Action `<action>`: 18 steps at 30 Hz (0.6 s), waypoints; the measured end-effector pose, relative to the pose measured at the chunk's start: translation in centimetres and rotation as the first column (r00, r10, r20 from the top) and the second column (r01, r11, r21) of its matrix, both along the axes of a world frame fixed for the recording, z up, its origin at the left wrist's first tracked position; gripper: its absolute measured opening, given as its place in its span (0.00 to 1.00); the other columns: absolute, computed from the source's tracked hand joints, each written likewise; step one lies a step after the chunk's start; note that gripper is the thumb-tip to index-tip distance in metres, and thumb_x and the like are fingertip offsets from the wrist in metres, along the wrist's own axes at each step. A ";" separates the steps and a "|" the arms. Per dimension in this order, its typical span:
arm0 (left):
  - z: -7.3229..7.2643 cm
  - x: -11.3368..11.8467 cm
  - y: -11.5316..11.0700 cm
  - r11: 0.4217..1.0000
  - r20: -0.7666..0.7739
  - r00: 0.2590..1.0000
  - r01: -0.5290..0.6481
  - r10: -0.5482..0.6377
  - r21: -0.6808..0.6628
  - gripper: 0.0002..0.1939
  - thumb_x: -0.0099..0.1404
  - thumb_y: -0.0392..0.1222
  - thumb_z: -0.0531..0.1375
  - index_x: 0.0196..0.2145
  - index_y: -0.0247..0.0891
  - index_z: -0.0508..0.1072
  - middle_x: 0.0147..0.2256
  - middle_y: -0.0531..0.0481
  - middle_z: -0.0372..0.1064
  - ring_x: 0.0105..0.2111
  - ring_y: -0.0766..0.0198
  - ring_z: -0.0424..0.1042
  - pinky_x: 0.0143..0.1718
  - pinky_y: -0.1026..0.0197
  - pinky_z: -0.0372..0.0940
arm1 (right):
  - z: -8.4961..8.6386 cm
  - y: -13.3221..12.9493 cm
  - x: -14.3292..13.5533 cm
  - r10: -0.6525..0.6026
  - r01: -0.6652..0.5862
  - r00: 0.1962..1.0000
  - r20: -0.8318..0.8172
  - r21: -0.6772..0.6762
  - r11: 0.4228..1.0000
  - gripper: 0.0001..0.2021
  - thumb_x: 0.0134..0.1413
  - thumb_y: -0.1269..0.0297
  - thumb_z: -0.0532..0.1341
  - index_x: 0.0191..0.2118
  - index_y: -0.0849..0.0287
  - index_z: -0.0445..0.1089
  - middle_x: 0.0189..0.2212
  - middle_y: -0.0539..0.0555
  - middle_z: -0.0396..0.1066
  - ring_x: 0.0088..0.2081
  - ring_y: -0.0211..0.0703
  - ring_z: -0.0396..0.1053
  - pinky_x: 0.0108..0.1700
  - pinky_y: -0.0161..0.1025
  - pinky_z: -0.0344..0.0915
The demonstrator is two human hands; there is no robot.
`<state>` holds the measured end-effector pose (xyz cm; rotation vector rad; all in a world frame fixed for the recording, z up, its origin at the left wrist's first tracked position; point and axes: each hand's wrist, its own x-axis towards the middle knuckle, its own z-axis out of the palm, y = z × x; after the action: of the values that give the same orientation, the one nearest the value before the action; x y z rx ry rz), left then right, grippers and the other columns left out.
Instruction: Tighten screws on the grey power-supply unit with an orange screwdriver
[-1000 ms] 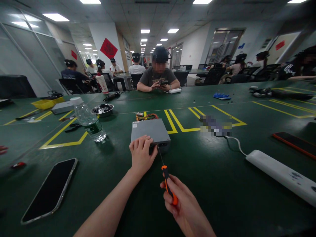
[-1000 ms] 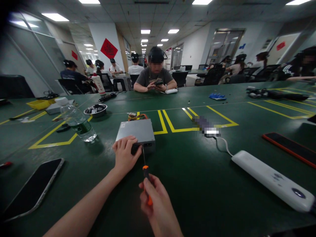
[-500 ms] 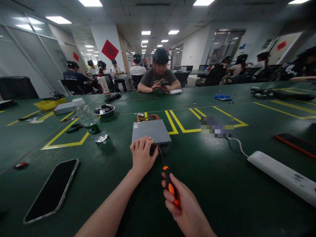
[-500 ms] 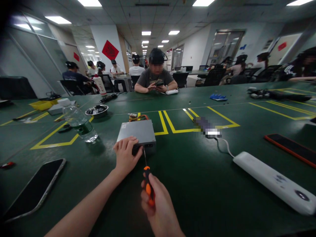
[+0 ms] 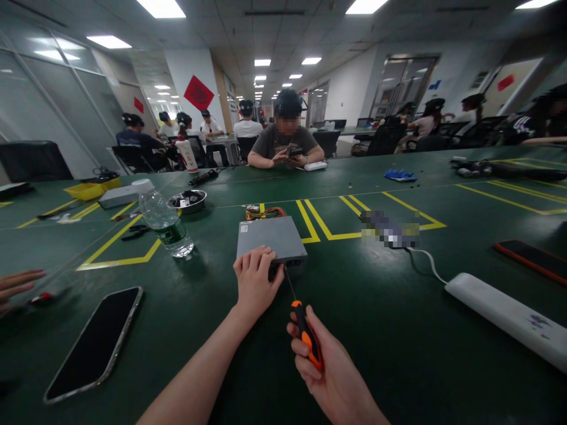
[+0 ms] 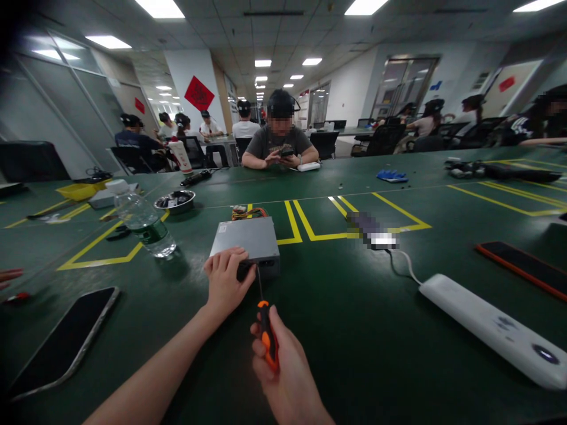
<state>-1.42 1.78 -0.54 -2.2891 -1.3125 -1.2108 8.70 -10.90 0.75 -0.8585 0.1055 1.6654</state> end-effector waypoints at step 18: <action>-0.1 0.0 0.0 1.000 -0.003 1.000 0.002 -0.002 0.005 0.09 0.59 0.43 0.57 0.39 0.42 0.67 0.43 0.46 0.69 0.46 0.55 0.64 0.46 0.51 0.51 | -0.5 0.2 0.2 -0.030 0.029 0.999 0.024 0.044 0.999 0.10 0.47 0.67 0.66 0.34 0.68 0.69 0.26 0.53 0.67 0.19 0.27 0.57 0.13 0.22 0.46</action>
<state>-1.45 1.81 -0.62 -2.2881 -1.3053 -1.2096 8.93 -10.73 0.25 -0.8400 0.0642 1.6232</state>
